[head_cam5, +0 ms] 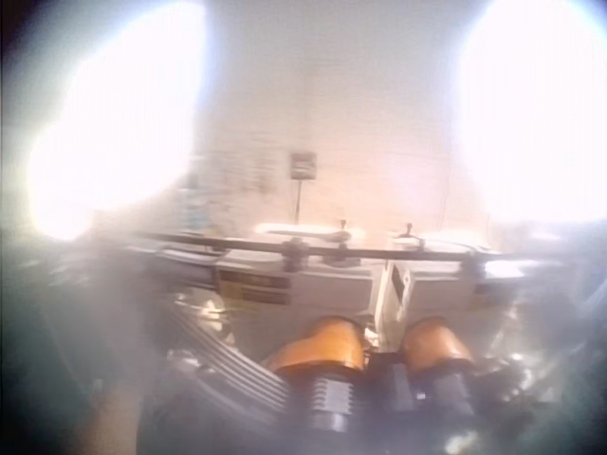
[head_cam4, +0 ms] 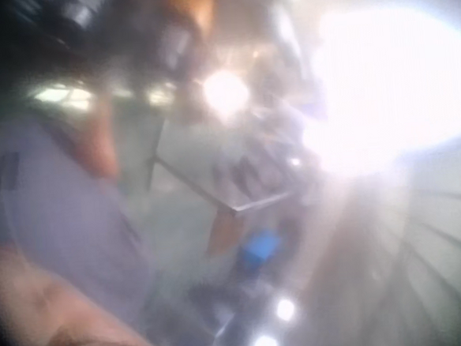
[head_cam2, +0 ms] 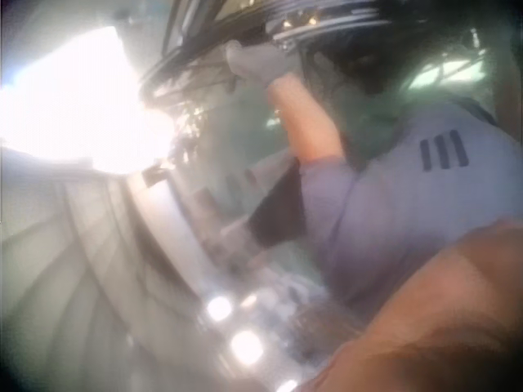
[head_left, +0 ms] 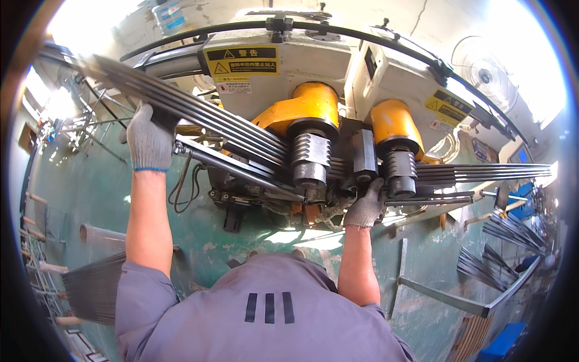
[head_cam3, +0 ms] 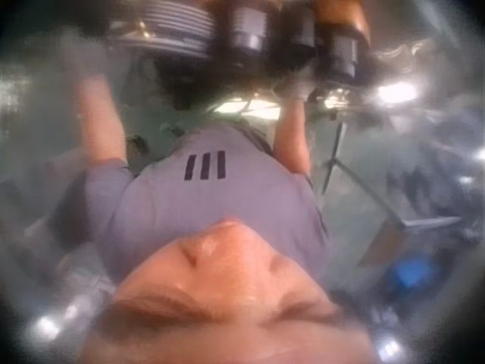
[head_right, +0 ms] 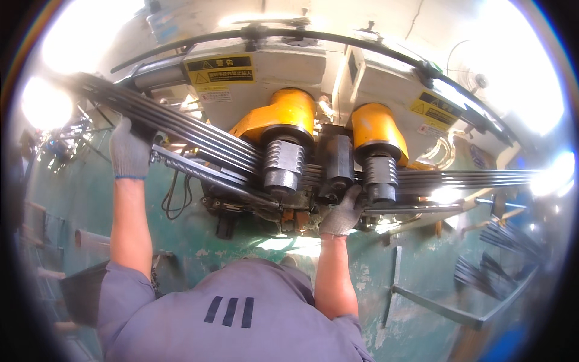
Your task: The person feeds several metal tubes into a fabrication machine's rollers, retrieves the bent tubes, and carries them to a storage rack. This cycle is repeated several times throughout the clip.
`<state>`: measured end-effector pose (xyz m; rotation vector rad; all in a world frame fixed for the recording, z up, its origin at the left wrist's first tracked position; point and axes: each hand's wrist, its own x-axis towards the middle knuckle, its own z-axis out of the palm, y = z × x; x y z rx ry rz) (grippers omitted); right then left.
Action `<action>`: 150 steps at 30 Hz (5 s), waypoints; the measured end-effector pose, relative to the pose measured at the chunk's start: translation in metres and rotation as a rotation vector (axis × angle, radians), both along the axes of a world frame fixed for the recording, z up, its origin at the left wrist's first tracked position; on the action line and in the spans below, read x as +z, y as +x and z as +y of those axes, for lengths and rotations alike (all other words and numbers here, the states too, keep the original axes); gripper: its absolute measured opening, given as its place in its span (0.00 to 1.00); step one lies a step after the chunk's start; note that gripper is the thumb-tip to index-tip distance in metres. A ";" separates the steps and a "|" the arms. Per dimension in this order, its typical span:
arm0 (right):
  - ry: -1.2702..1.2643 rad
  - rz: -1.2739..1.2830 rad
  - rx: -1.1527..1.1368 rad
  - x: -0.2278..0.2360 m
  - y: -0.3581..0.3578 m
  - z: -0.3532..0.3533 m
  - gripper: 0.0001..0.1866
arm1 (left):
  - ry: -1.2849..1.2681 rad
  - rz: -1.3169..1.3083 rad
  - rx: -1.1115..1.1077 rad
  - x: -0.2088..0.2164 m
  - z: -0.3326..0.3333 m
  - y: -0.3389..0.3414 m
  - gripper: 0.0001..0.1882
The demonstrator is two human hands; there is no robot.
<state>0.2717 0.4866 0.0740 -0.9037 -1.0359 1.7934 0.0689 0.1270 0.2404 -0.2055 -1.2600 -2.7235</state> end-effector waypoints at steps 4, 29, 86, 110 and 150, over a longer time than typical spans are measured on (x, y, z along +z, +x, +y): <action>-0.047 0.165 0.081 -0.028 -0.007 0.030 0.23 | -0.113 0.249 0.100 0.056 0.033 0.015 0.25; 0.017 0.134 0.180 -0.036 -0.023 0.065 0.20 | -1.259 0.893 -0.167 0.167 0.226 0.071 0.10; 0.610 -0.185 0.134 -0.107 -0.025 0.078 0.14 | -1.329 0.434 0.004 0.193 0.212 0.105 0.15; 0.656 -0.404 0.304 -0.115 -0.017 0.085 0.16 | -1.802 0.415 0.085 0.202 0.214 0.099 0.20; 0.396 0.430 1.387 0.051 0.160 -0.437 0.23 | -0.508 0.142 1.599 0.036 -0.155 0.766 0.11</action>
